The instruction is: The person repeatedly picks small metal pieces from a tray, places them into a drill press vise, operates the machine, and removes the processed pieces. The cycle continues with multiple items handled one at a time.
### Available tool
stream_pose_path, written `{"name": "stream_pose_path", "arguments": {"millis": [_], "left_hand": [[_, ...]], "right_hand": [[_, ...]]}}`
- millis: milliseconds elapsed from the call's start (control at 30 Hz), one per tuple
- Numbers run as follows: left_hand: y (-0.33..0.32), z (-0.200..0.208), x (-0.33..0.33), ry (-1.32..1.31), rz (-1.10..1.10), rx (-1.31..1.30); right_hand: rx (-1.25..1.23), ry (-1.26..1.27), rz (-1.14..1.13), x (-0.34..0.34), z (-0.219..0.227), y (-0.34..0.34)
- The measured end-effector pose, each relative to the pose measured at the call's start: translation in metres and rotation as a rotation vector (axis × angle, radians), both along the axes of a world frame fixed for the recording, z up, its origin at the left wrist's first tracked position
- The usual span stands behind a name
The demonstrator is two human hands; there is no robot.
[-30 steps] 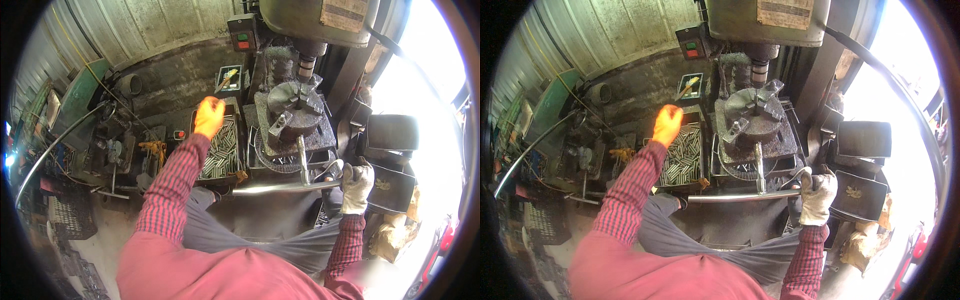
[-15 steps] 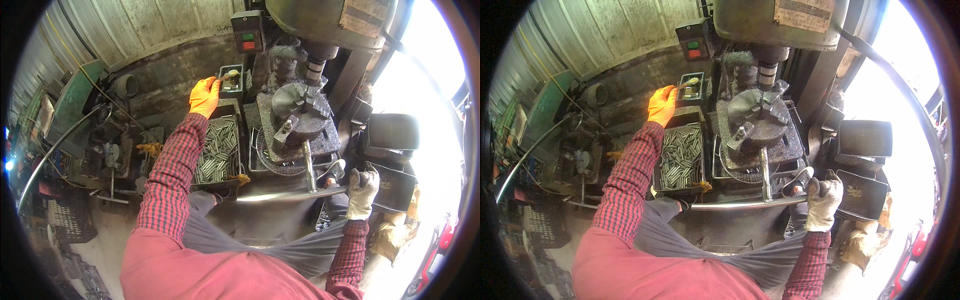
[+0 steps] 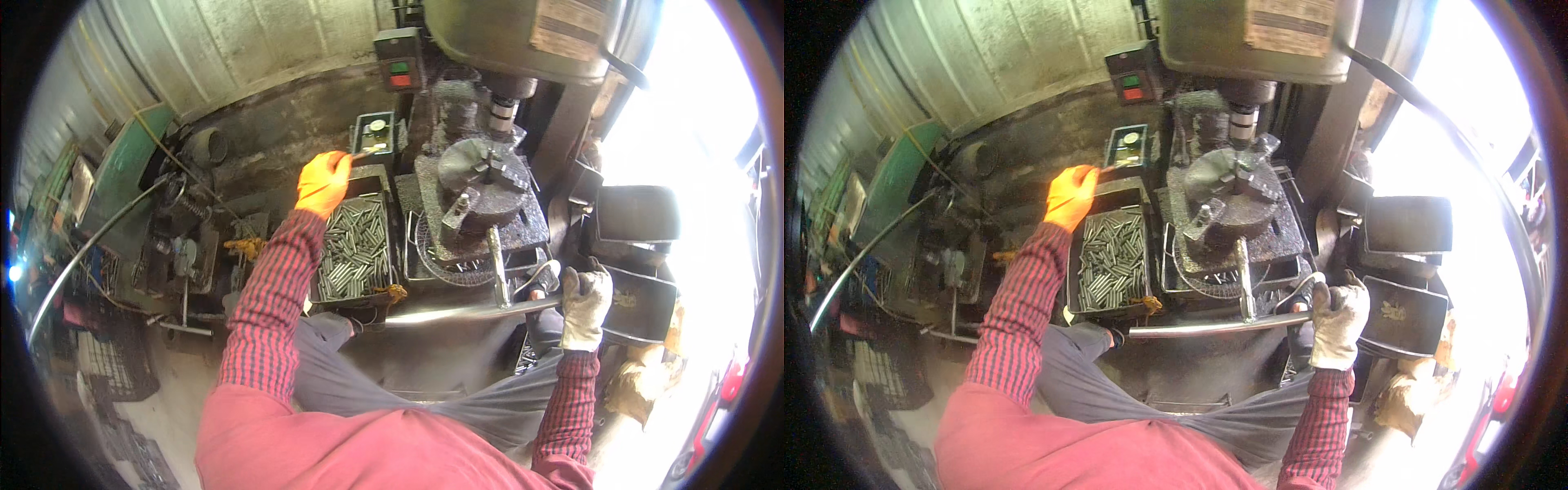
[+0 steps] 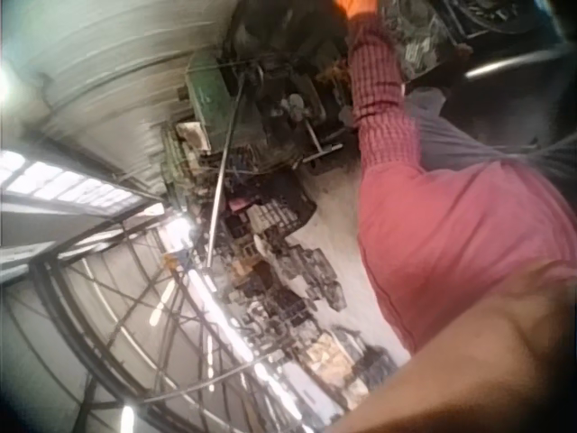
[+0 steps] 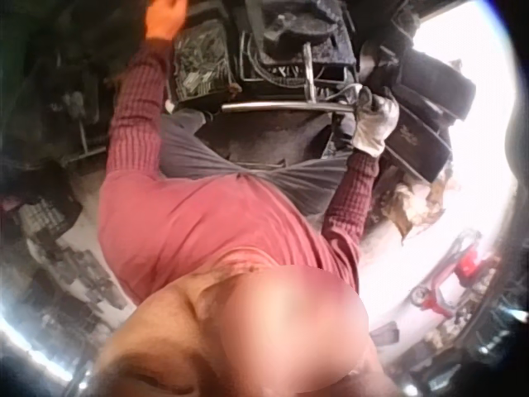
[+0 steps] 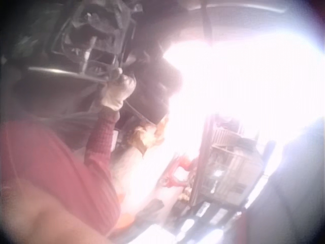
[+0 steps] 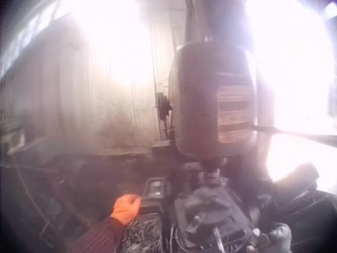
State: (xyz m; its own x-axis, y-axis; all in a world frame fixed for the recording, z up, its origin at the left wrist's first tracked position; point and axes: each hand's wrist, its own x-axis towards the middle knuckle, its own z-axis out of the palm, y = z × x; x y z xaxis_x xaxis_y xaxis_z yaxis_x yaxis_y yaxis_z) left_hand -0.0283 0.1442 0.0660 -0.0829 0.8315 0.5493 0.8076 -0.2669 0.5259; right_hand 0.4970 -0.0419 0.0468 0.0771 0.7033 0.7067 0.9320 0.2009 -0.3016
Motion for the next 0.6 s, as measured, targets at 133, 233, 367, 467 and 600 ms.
{"name": "stream_pose_path", "arguments": {"millis": [133,233,367,467,600], "left_hand": [[-0.035,0.001,0.006,-0.181,0.012,-0.046],[-0.045,-0.001,0.05,-0.677,-0.258,-0.088],[-0.039,0.012,0.128,-0.708,-0.464,-0.023],[-0.022,0.021,0.162,-0.781,-0.563,-0.041],[-0.004,0.009,0.138,-0.309,-0.364,0.189]], "right_hand": [[0.026,-0.106,-0.058,0.001,0.001,0.001],[-0.069,-0.112,-0.06,0.001,0.005,0.0],[-0.081,-0.124,-0.07,-0.002,0.011,-0.002],[-0.074,-0.162,-0.044,-0.002,0.015,-0.002],[-0.252,-0.136,-0.09,0.0,0.015,-0.003]]}}
